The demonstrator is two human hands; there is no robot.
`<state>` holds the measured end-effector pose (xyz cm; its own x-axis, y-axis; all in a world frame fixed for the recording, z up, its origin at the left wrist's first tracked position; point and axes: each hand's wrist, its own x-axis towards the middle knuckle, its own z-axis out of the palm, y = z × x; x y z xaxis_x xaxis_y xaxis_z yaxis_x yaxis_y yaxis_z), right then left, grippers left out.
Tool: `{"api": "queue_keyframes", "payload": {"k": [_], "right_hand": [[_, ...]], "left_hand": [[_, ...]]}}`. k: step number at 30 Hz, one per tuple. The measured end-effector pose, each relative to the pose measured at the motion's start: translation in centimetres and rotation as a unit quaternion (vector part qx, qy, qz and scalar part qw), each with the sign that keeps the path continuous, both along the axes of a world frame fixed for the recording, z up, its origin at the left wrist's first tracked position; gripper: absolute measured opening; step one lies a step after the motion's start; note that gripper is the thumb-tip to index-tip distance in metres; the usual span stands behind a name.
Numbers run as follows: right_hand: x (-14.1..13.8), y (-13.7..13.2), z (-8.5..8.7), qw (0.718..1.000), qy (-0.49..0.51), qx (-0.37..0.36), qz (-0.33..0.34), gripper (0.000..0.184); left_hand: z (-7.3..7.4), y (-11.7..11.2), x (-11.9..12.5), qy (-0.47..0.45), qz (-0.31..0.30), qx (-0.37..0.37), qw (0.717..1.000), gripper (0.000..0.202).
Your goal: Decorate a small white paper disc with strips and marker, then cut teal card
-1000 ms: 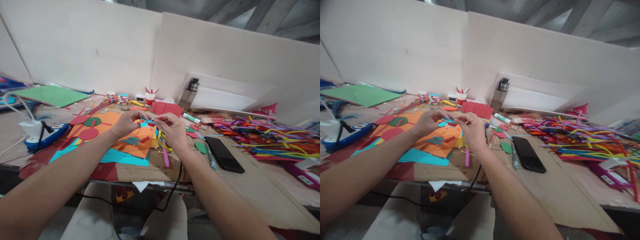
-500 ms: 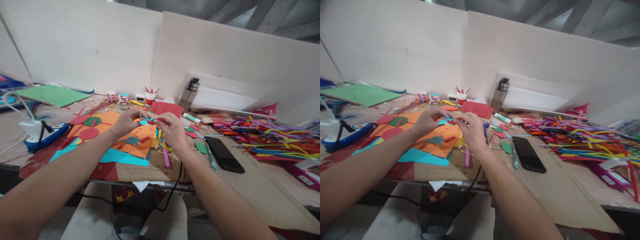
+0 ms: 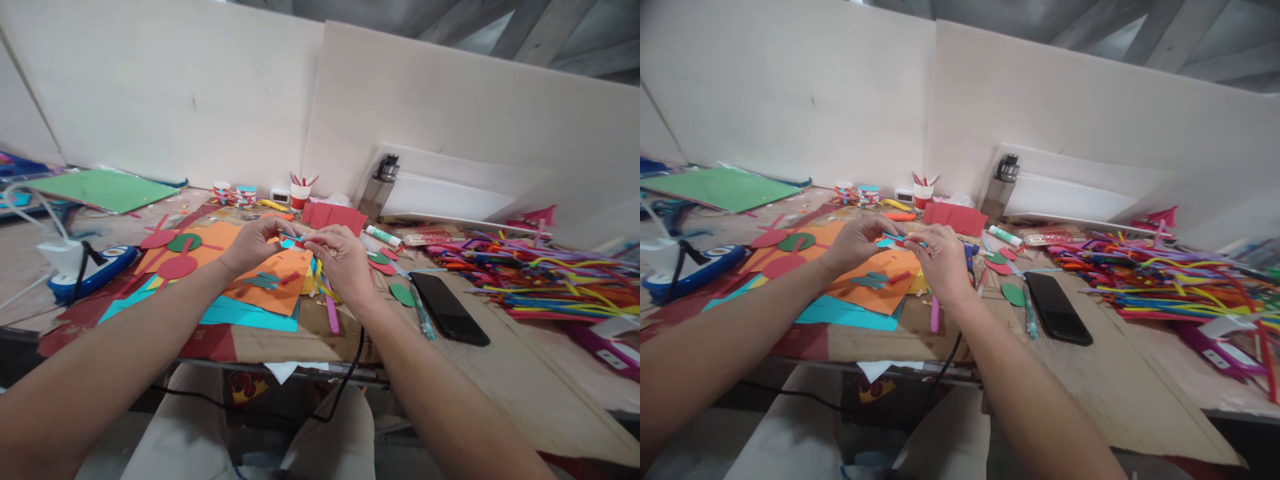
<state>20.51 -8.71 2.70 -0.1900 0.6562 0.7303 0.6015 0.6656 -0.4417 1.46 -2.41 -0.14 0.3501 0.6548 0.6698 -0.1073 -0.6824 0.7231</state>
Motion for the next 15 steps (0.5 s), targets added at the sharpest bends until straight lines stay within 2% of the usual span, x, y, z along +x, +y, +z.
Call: {"api": "queue_keyframes", "payload": {"k": [5, 10, 15], "right_hand": [[0.1, 0.1, -0.2, 1.0, 0.015, -0.014, 0.006, 0.009], [0.2, 0.7, -0.6, 0.995, 0.076, -0.071, 0.01, 0.036], [0.1, 1.0, -0.5, 0.984, 0.132, -0.122, 0.006, 0.046]], "left_hand": [[0.3, -0.2, 0.2, 0.003, 0.007, -0.013, 1.0, 0.024], [0.2, -0.4, 0.4, -0.018, -0.025, -0.114, 0.993, 0.03], [-0.1, -0.5, 0.5, -0.001, -0.038, -0.168, 0.985, 0.034]]}}
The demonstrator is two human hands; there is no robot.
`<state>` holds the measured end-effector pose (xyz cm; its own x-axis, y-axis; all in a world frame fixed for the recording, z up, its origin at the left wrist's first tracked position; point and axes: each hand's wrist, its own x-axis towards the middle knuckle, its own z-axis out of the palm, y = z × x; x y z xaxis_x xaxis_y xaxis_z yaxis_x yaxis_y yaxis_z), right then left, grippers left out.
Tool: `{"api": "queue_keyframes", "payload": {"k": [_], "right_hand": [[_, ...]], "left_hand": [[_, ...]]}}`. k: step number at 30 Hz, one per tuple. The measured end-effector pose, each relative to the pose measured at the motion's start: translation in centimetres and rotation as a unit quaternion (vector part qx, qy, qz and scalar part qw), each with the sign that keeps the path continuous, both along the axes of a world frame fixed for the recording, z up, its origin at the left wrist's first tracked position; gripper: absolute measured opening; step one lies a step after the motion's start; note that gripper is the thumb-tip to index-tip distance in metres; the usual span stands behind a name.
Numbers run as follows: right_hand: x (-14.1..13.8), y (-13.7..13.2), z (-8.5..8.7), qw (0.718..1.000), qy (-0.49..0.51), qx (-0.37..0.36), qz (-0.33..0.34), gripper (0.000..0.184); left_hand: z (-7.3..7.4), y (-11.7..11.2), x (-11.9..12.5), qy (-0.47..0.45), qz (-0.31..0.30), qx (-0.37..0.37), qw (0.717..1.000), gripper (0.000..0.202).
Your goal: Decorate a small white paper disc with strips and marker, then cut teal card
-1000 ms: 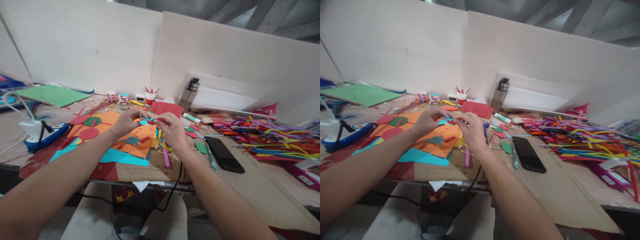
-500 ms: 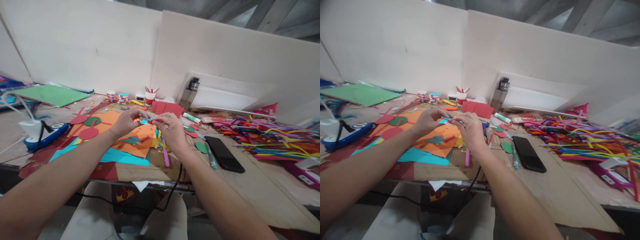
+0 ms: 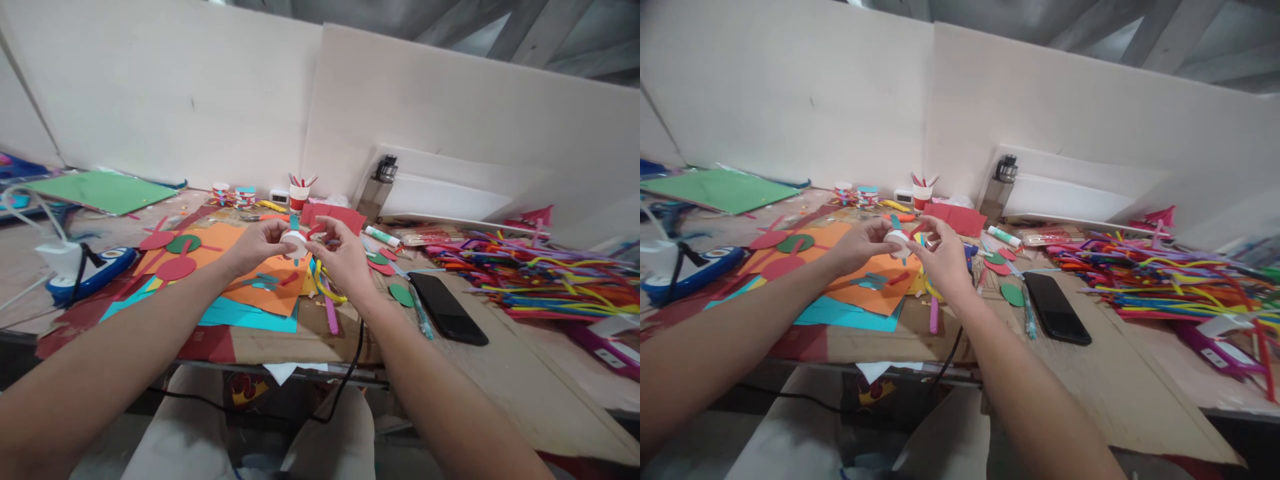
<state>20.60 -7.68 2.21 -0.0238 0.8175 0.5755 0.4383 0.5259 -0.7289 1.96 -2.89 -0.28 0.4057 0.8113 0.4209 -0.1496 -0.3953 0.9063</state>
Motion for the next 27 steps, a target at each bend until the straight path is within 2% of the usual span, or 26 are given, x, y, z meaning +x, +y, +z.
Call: {"api": "queue_keyframes", "payload": {"k": [9, 20, 27], "right_hand": [[0.03, 0.51, -0.21, 0.989, 0.096, -0.097, 0.061, 0.048], [-0.35, 0.7, -0.51, 0.958, 0.219, -0.154, 0.104, 0.045], [-0.57, 0.75, -0.71, 0.945, 0.259, -0.17, 0.105, 0.043]], "left_hand": [[-0.27, 0.06, 0.21, 0.009, -0.011, -0.04, 0.999, 0.037], [-0.27, 0.03, 0.24, 0.012, -0.01, -0.069, 0.997, 0.037], [-0.01, -0.24, 0.26, 0.016, -0.003, -0.086, 0.996, 0.038]]}}
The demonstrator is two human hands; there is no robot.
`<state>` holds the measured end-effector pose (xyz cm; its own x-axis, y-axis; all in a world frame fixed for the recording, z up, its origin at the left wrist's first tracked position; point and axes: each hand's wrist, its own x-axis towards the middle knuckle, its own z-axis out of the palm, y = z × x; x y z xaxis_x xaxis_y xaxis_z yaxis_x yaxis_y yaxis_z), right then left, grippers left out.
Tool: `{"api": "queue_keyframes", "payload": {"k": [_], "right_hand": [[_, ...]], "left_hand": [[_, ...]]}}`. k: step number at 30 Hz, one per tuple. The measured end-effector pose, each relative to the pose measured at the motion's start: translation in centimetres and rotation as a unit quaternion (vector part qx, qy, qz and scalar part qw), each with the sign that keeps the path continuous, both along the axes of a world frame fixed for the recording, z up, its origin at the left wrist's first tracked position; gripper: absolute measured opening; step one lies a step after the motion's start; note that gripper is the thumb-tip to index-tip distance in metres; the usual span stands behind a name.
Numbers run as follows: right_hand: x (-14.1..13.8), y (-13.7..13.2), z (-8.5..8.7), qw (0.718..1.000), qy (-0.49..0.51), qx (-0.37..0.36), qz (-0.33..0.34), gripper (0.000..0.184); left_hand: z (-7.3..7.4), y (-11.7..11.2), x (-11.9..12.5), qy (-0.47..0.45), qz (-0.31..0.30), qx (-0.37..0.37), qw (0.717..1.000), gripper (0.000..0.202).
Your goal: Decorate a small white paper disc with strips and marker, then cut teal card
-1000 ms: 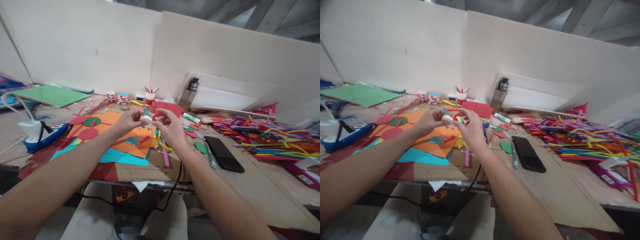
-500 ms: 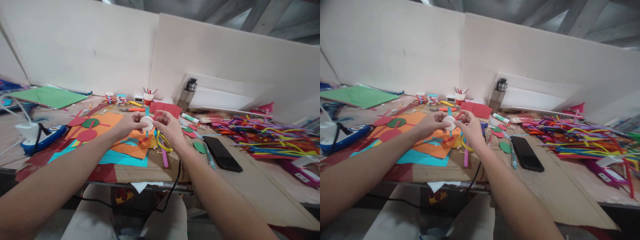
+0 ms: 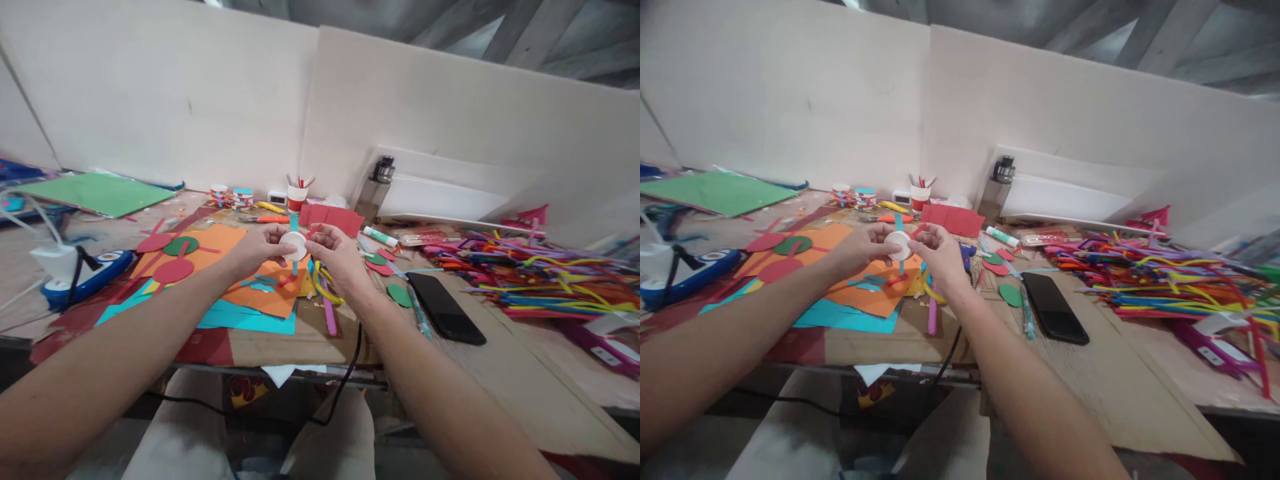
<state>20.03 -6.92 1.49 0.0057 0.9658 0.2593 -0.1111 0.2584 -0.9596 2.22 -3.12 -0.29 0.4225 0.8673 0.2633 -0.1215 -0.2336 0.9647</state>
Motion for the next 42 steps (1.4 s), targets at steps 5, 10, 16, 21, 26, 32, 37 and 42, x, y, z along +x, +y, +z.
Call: {"api": "queue_keyframes", "payload": {"k": [5, 10, 16, 21, 26, 32, 37, 42], "right_hand": [[-0.04, -0.02, -0.03, 1.0, 0.015, -0.008, 0.009, 0.043], [-0.02, 0.0, -0.06, 1.0, 0.022, -0.011, 0.015, 0.041], [0.07, -0.21, 0.19, 0.999, 0.011, -0.015, 0.03, 0.037], [0.04, -0.26, 0.23, 0.999, -0.002, -0.01, 0.036, 0.036], [0.2, -0.16, 0.09, 0.999, -0.038, -0.001, 0.031, 0.036], [0.11, -0.36, 0.34, 0.999, -0.029, -0.024, 0.026, 0.033], [-0.06, -0.56, 0.55, 0.998, -0.025, -0.033, 0.039, 0.032], [0.42, -0.45, 0.61, 0.998, -0.054, -0.02, 0.031, 0.03]], "left_hand": [[0.19, -0.19, 0.02, -0.006, 0.006, -0.017, 1.0, 0.04], [0.19, -0.2, -0.01, -0.014, 0.0, -0.017, 1.0, 0.037], [0.31, -0.22, -0.01, -0.007, -0.004, -0.002, 1.0, 0.035], [0.22, -0.05, 0.01, -0.014, -0.002, 0.004, 1.0, 0.036], [0.16, 0.02, -0.04, -0.023, -0.006, 0.0, 1.0, 0.035], [0.16, 0.04, -0.05, -0.025, 0.003, -0.005, 1.0, 0.034], [0.26, -0.08, -0.1, -0.021, 0.009, 0.0, 1.0, 0.033], [0.62, -0.07, -0.22, -0.039, 0.037, 0.008, 0.999, 0.03]]}}
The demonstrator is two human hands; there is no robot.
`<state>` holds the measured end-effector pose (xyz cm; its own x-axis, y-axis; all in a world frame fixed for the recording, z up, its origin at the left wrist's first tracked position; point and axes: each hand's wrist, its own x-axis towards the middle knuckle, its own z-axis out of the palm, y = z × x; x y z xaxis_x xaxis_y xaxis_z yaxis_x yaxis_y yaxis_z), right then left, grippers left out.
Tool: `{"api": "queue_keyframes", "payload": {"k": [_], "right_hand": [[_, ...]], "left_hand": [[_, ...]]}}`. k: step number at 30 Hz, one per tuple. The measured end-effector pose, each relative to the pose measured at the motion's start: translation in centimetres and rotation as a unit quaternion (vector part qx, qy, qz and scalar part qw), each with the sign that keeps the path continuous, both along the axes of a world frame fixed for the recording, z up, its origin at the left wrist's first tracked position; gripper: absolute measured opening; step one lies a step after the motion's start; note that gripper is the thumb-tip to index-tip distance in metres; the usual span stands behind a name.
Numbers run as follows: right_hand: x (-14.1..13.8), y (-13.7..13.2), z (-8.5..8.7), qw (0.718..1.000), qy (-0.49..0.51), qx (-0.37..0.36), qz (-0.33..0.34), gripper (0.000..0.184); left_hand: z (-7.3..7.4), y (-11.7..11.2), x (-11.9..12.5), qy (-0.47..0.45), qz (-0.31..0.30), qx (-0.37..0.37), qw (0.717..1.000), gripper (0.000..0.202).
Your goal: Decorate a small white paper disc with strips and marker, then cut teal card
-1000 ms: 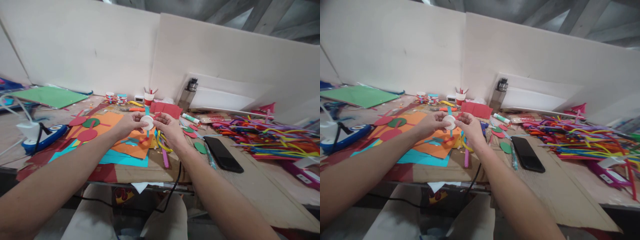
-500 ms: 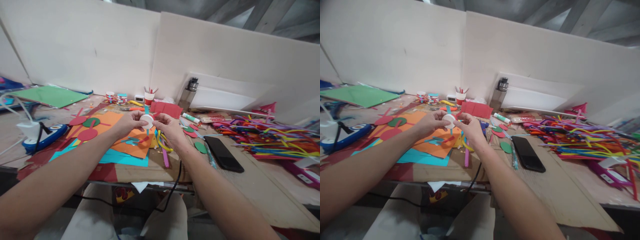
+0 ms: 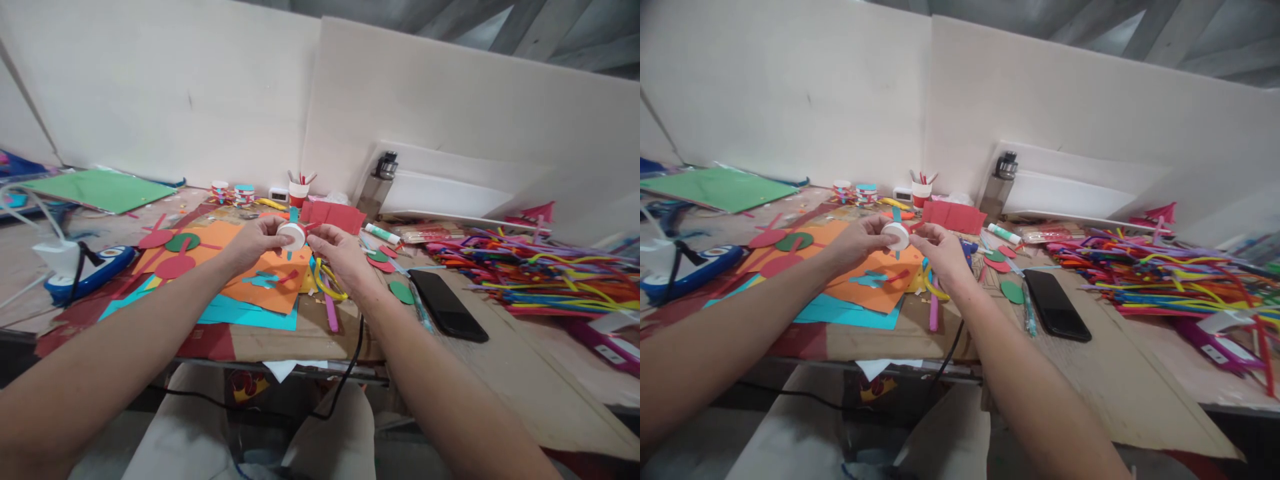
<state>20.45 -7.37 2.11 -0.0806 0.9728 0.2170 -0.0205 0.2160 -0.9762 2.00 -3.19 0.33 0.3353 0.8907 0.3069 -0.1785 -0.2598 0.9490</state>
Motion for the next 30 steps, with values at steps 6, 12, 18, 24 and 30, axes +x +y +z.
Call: {"api": "queue_keyframes", "payload": {"k": [6, 12, 18, 24, 30], "right_hand": [[0.9, 0.5, -0.8, 0.953, -0.278, 0.106, -0.061, 0.014], [-0.4, 0.0, -1.8, 0.818, -0.534, 0.214, 0.016, 0.016], [-1.4, -0.8, -1.1, 0.757, -0.622, 0.189, 0.065, 0.018], [-1.9, -0.9, -1.0, 0.737, -0.642, 0.2, 0.066, 0.022], [-0.5, -0.1, -1.0, 0.8, -0.562, 0.213, 0.006, 0.015]], "left_hand": [[0.4, 0.7, -0.6, -0.098, 0.079, -0.034, 0.992, 0.033], [0.2, 1.3, -1.0, -0.086, 0.103, -0.056, 0.989, 0.038], [-0.1, 1.4, -0.8, -0.084, 0.096, -0.069, 0.989, 0.036], [-0.1, 1.3, -0.7, -0.073, 0.095, -0.074, 0.99, 0.037], [-0.2, 1.4, -0.8, -0.065, 0.094, -0.056, 0.992, 0.036]]}}
